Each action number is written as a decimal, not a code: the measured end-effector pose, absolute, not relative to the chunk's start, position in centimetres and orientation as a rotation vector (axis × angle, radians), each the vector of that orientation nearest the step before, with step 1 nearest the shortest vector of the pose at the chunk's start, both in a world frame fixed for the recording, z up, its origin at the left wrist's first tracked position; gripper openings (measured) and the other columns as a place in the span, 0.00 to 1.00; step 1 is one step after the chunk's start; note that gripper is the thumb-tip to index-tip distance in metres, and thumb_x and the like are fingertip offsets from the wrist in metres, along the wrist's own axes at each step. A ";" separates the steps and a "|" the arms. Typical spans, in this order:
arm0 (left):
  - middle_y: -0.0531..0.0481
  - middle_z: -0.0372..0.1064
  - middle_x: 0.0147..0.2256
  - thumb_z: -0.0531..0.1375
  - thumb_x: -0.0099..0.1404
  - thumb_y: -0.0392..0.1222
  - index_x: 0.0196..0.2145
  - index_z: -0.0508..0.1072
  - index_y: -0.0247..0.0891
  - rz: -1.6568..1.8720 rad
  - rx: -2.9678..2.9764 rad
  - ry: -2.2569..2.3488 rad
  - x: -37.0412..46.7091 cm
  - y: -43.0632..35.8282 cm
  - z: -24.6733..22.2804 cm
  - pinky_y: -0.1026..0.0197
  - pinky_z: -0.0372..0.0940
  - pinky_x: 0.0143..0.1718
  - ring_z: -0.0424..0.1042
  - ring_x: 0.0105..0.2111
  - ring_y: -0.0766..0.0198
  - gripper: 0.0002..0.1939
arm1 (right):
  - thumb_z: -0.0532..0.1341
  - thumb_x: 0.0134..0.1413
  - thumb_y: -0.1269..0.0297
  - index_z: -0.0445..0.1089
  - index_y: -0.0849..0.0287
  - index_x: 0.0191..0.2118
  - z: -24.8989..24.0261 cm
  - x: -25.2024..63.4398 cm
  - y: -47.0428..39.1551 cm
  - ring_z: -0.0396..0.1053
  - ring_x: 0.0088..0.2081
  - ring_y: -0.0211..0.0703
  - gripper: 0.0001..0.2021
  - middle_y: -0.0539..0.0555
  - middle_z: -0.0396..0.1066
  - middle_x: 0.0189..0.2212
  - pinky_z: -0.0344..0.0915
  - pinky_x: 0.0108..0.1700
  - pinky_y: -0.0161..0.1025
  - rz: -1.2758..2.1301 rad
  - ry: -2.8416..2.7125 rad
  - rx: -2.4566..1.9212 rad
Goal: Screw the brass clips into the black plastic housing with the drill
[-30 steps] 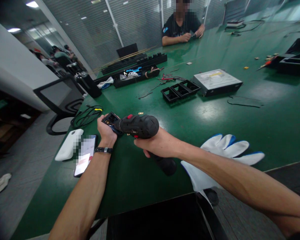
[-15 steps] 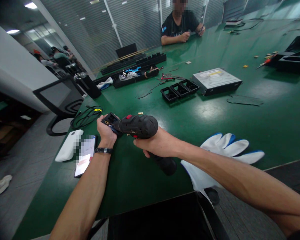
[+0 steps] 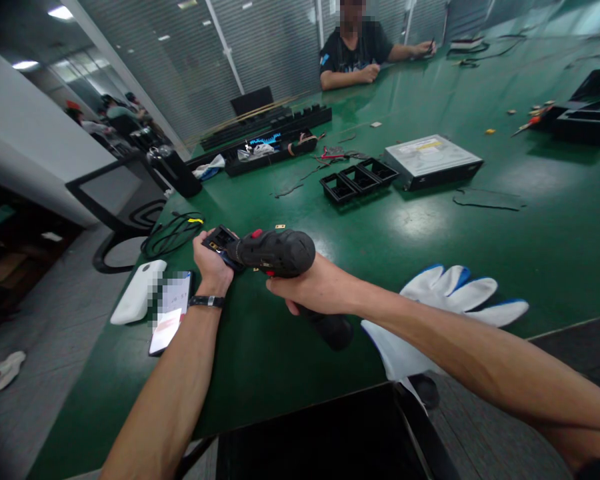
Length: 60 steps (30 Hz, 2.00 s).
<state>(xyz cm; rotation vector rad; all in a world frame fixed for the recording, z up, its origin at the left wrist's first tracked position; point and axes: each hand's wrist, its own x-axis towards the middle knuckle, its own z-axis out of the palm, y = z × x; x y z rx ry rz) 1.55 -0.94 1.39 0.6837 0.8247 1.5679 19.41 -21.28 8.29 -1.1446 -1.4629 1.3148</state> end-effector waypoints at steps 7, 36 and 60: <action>0.53 0.70 0.26 0.56 0.66 0.50 0.31 0.68 0.40 1.559 0.712 0.870 1.5 -1.0 1.4 0.59 0.72 0.37 0.73 0.27 0.63 0.12 | 0.61 0.54 0.71 0.69 0.57 0.35 8.5 19.3 -21.3 0.68 0.18 0.36 0.03 0.43 0.68 0.17 0.62 0.24 0.33 1.307 -1.452 -1.127; 0.53 0.70 0.26 0.54 0.67 0.51 0.31 0.68 0.41 1.533 0.717 0.881 1.6 -1.4 1.7 0.60 0.71 0.37 0.74 0.27 0.63 0.13 | 0.62 0.55 0.69 0.71 0.57 0.38 8.6 19.3 -21.4 0.67 0.19 0.37 0.05 0.43 0.68 0.17 0.62 0.25 0.33 1.319 -1.450 -1.134; 0.54 0.69 0.27 0.55 0.65 0.52 0.33 0.67 0.41 1.558 0.772 0.860 1.5 -0.9 1.1 0.59 0.71 0.38 0.74 0.26 0.63 0.12 | 0.62 0.57 0.69 0.73 0.59 0.43 8.3 19.3 -21.6 0.65 0.19 0.36 0.09 0.42 0.68 0.17 0.61 0.26 0.33 1.305 -1.480 -1.180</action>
